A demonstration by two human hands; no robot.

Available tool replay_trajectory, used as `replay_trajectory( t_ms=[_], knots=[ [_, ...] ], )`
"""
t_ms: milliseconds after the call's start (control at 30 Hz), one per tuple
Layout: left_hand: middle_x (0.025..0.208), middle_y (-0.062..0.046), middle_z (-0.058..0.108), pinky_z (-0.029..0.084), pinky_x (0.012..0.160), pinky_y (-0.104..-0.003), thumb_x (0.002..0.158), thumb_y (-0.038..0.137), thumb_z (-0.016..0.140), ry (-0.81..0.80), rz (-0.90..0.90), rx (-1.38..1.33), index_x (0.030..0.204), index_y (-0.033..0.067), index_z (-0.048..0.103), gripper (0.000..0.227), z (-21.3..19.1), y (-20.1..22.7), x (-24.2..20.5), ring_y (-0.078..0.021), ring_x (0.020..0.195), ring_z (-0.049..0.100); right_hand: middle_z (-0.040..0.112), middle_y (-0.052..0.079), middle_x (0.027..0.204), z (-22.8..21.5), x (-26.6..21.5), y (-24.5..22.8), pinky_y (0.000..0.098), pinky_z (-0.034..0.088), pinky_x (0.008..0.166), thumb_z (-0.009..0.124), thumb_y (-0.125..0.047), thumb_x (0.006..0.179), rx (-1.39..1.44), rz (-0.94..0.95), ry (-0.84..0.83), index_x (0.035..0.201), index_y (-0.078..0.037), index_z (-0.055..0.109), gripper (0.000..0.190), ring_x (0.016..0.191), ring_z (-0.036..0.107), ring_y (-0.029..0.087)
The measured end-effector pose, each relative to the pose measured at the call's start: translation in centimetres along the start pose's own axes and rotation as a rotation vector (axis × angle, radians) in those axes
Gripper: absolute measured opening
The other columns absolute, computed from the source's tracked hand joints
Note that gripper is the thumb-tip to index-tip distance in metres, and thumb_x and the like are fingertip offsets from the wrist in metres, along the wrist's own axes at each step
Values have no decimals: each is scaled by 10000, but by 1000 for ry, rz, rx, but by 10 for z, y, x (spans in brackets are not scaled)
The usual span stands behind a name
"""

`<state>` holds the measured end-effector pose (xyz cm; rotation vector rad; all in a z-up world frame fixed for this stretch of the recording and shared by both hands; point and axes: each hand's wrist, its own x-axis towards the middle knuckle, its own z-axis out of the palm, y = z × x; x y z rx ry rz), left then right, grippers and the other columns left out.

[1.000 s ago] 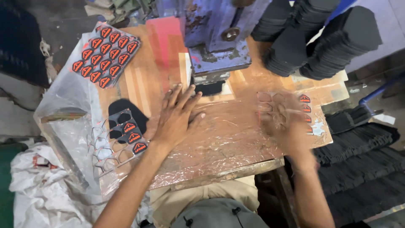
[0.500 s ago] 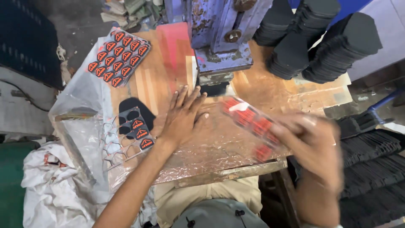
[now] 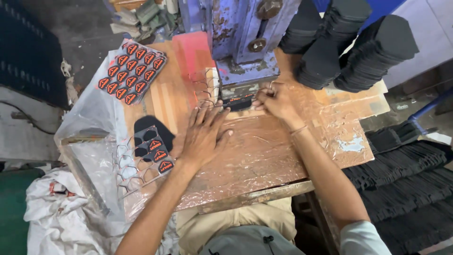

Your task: The person repeatedly picks up small black fabric pieces and places them under a heat press machine. They operate the press to apply orange triangular patches to the fabric, then remove the finished items and place them on a nearby pile.

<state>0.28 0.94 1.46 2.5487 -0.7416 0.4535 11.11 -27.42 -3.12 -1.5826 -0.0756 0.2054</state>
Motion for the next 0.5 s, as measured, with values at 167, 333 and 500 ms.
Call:
replay_trajectory(
  t_ms=[167,333,500],
  knots=[
    [1554,-159,462,227,1256,-568,948,445,613,-32,-130,-136,1436,48,504,638,-6,4,2,-395,1482,361,737,95,968,11,-12,-13,278,653,690,645,37,957,-191,-55,64,1253,102,602,306,845,756,174],
    [1536,-160,481,238,1218,-580,947,445,639,-13,-92,-97,1473,46,493,676,-6,4,6,-406,1443,377,730,71,951,8,-12,-12,268,647,673,642,41,937,-139,-75,49,1215,83,590,286,809,745,152],
    [1543,-172,482,241,1200,-577,950,450,645,-25,-85,-76,1485,57,495,680,-2,6,-1,-413,1417,381,743,68,889,5,-19,-14,246,605,635,676,17,966,-270,20,26,1098,57,711,142,733,708,127]
  ],
)
